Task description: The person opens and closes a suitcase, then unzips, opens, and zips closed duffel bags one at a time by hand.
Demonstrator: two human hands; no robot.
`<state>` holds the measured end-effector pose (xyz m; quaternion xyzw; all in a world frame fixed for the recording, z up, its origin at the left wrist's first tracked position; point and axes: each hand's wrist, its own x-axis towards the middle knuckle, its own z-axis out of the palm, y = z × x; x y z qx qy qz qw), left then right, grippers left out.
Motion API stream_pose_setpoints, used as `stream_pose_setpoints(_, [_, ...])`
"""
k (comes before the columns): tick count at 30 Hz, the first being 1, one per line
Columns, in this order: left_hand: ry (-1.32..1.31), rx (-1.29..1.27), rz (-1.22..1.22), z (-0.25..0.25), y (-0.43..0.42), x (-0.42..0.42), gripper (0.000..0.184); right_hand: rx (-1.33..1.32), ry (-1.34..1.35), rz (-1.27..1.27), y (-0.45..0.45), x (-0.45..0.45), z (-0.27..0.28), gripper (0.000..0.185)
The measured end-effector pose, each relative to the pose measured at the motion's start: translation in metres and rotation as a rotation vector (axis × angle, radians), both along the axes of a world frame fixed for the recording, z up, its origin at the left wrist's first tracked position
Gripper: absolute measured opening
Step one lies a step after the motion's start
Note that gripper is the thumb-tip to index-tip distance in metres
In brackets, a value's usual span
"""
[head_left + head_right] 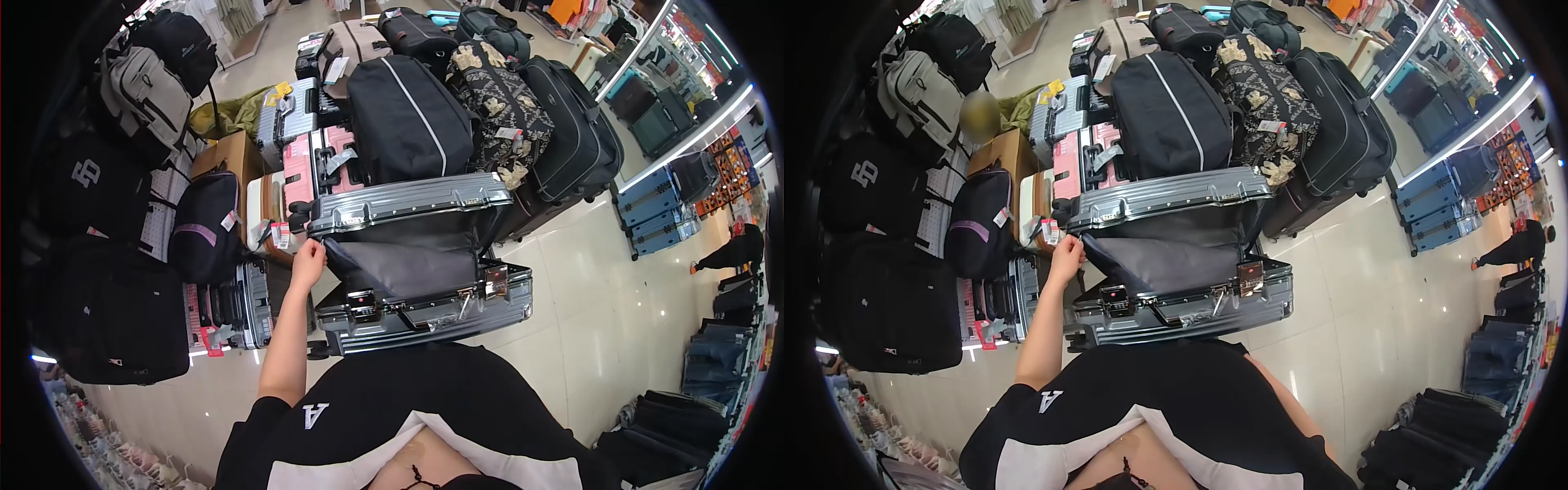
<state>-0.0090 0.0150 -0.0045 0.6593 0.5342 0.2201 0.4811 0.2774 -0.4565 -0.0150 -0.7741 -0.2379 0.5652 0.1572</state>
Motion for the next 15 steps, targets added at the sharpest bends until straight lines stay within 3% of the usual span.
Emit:
stream_pose_setpoints(4, [-0.01, 0.004, 0.019, 0.005, 0.0, 0.002, 0.017, -0.087, -0.229, -0.155, -0.003, -0.016, -0.022, 0.047])
stream_pose_setpoints(8, [-0.024, -0.009, 0.031, 0.006, -0.001, 0.004, 0.017, -0.195, -0.269, -0.272, -0.005, -0.016, -0.038, 0.044])
stream_pose_setpoints(10, [-0.025, -0.005, 0.029, 0.007, -0.001, 0.004, 0.017, -0.187, -0.128, -0.363, -0.004, -0.013, -0.024, 0.042])
stream_pose_setpoints(13, [-0.037, 0.001, 0.018, 0.007, 0.0, 0.004, 0.018, 0.003, 0.397, -0.682, 0.009, -0.014, 0.045, 0.022])
stream_pose_setpoints(15, [-0.06, -0.008, 0.02, 0.011, -0.001, 0.005, 0.018, 0.006, 0.503, -0.755, 0.004, -0.014, 0.046, 0.021])
